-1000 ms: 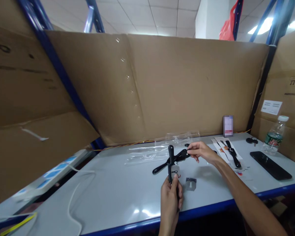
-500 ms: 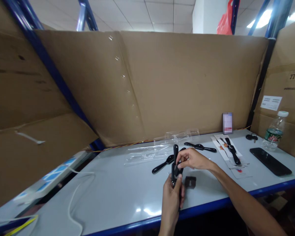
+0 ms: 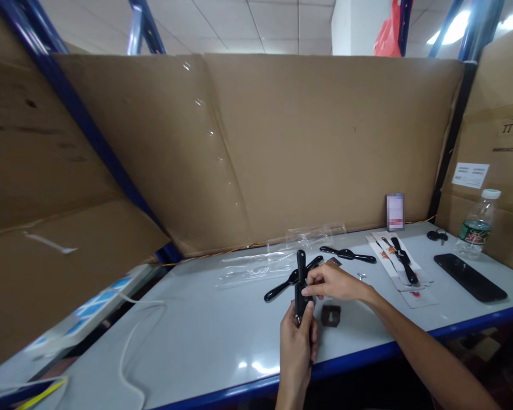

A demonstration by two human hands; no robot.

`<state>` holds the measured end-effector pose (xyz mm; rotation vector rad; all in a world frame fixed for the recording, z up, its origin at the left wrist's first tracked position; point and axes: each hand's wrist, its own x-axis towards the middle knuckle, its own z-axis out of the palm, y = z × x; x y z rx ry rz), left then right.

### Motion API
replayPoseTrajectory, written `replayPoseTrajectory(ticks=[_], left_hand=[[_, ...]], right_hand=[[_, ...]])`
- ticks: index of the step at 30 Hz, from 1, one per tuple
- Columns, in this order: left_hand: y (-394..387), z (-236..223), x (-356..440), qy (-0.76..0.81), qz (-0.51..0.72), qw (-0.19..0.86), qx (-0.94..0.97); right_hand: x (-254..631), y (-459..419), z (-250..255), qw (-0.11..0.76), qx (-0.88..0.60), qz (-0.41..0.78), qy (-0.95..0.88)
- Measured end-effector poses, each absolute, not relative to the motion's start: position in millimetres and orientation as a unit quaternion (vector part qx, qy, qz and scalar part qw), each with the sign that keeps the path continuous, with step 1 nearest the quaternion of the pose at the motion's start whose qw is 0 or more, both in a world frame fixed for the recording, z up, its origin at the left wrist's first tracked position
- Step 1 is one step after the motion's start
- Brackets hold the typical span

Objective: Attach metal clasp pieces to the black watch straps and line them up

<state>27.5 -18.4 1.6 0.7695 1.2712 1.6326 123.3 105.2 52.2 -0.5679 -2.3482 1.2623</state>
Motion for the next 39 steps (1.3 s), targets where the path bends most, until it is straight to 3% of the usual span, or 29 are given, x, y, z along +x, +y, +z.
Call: replayPoseTrajectory(ticks=[7,15,24,30,39], left_hand=[[-18,0,27,0.503,0.672,0.45,0.305],[-17,-2,27,0.506,0.665,0.451,0.314],[-19,3,26,0.482,0.666,0.491,0.288],[-17,0,27,0.499,0.679,0.472,0.259],[-16,1,27,0.501,0.67,0.486,0.254]], right_hand=[[127,99,57,0.219,-0.226,0.389,-0.866],[131,106,50,0.144,-0.201,0.531,-0.81],[127,100,48,0.218,-0.215,0.499,-0.811],[127,98,47,0.22,-0.263,0.39,-0.854],[125,96,45,0.209,-0.219,0.459,-0.835]])
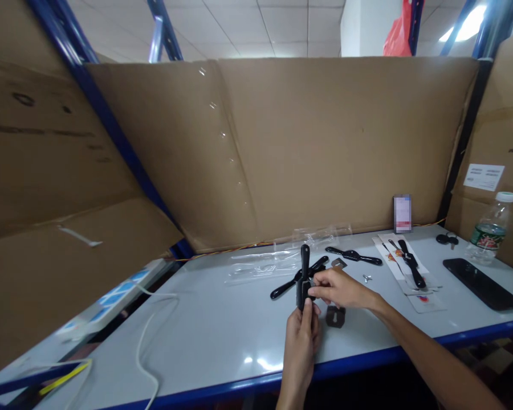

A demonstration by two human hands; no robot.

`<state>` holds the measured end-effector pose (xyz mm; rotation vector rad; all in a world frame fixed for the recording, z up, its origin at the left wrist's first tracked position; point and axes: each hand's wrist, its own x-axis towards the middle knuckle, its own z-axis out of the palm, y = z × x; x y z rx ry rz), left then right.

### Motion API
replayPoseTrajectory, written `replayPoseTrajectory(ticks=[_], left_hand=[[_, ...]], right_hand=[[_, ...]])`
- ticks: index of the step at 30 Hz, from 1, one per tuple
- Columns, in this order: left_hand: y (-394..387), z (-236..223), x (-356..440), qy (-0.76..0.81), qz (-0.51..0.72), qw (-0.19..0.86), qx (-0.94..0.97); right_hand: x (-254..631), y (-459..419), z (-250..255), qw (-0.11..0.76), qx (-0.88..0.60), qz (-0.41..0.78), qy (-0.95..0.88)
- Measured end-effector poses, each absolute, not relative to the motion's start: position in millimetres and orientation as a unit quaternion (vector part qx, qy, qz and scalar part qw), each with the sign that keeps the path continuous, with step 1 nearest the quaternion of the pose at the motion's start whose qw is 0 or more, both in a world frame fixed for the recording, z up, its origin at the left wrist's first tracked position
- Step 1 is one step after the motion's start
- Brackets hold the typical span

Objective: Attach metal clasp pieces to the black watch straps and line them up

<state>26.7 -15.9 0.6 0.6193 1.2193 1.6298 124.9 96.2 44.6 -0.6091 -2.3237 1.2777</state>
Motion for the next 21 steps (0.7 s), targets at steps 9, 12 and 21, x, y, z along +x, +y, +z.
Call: replayPoseTrajectory(ticks=[9,12,21], left_hand=[[-15,-2,29,0.504,0.673,0.471,0.267],[-15,-1,28,0.499,0.675,0.473,0.269],[-14,0,28,0.499,0.672,0.479,0.263]], right_hand=[[128,98,45,0.195,-0.192,0.486,-0.83],[129,97,46,0.183,-0.193,0.496,-0.827],[130,92,55,0.209,-0.182,0.434,-0.857]])
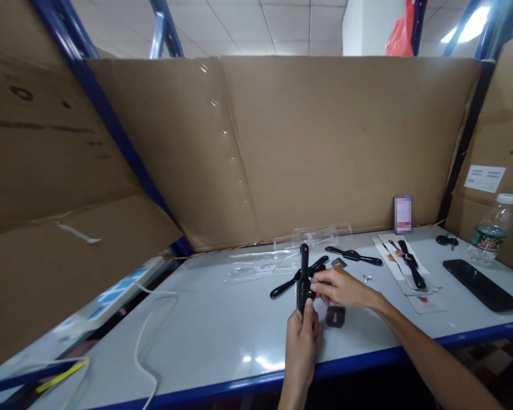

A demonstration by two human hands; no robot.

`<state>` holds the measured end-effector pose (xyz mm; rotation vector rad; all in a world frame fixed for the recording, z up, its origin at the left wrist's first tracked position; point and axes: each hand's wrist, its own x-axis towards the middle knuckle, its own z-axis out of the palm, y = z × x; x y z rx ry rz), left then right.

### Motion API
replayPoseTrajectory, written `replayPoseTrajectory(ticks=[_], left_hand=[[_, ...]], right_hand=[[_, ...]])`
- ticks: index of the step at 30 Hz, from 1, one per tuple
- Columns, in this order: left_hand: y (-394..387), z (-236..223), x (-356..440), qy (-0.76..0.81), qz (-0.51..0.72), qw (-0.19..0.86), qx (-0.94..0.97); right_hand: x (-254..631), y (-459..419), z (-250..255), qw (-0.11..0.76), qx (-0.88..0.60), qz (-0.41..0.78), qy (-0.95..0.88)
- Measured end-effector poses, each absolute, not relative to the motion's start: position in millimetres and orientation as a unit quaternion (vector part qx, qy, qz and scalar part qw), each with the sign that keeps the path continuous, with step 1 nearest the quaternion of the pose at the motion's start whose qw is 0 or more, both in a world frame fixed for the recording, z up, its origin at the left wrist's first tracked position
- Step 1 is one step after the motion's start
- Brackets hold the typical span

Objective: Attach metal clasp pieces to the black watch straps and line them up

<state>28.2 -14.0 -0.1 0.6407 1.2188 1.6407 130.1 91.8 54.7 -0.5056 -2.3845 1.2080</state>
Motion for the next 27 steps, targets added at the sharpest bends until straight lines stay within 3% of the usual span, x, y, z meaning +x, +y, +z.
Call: replayPoseTrajectory(ticks=[8,27], left_hand=[[-14.5,3.7,28.7,0.494,0.673,0.483,0.263],[-15.8,3.8,26.8,0.491,0.669,0.488,0.27]], right_hand=[[129.6,85.5,59.9,0.228,-0.177,0.376,-0.881],[128.9,85.6,56.3,0.238,-0.174,0.37,-0.881]])
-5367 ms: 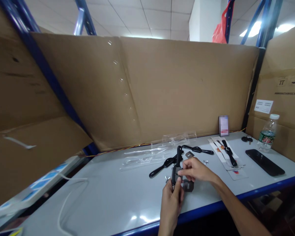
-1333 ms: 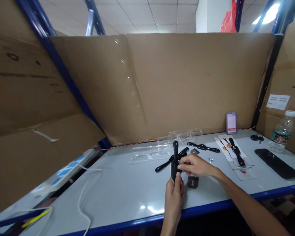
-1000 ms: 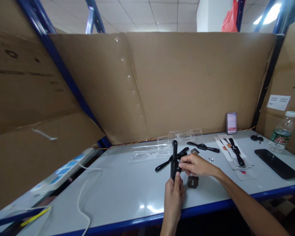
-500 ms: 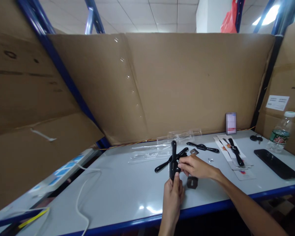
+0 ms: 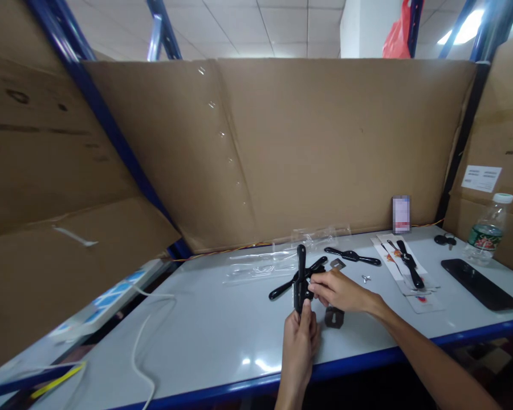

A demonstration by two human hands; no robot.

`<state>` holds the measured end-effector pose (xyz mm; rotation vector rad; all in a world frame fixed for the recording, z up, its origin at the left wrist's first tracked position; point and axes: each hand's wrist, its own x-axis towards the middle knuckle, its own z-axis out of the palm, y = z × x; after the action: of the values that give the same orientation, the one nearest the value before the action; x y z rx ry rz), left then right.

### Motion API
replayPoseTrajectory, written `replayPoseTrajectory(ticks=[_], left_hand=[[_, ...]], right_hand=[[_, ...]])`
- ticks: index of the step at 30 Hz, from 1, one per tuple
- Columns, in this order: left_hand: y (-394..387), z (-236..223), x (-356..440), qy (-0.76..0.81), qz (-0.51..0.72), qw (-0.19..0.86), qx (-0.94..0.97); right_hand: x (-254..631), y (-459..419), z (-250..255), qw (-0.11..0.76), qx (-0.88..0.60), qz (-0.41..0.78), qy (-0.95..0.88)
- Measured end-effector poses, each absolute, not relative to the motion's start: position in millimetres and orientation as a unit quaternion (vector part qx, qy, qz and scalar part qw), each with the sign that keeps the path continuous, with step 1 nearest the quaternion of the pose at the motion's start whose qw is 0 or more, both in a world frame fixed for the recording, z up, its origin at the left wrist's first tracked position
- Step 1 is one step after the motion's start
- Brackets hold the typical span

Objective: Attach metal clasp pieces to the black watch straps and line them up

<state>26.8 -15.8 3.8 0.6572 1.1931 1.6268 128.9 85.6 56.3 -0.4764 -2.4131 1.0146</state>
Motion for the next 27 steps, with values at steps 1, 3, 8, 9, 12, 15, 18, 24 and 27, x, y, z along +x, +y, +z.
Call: replayPoseTrajectory(ticks=[1,3,8,9,12,15,18,24,27], left_hand=[[-16,4,27,0.49,0.669,0.488,0.272],[-16,4,27,0.49,0.669,0.487,0.275],[-16,2,26,0.484,0.669,0.489,0.28],[-16,2,26,0.484,0.669,0.489,0.28],[-16,2,27,0.486,0.669,0.486,0.281],[-17,2,27,0.488,0.669,0.484,0.282],[-17,1,26,0.496,0.667,0.481,0.277],[-18,0,25,0.51,0.657,0.482,0.274],[-18,0,25,0.505,0.656,0.491,0.273]], right_hand=[[129,86,56,0.239,-0.173,0.371,-0.881],[129,85,57,0.239,-0.175,0.372,-0.88],[130,85,57,0.232,-0.18,0.378,-0.878],[130,84,57,0.232,-0.18,0.379,-0.878],[128,84,56,0.233,-0.179,0.383,-0.876],[128,86,59,0.232,-0.181,0.38,-0.877],[143,94,65,0.293,-0.233,0.361,-0.854],[223,110,62,0.387,-0.455,0.182,-0.781],[246,110,49,0.252,-0.543,0.095,-0.796]])
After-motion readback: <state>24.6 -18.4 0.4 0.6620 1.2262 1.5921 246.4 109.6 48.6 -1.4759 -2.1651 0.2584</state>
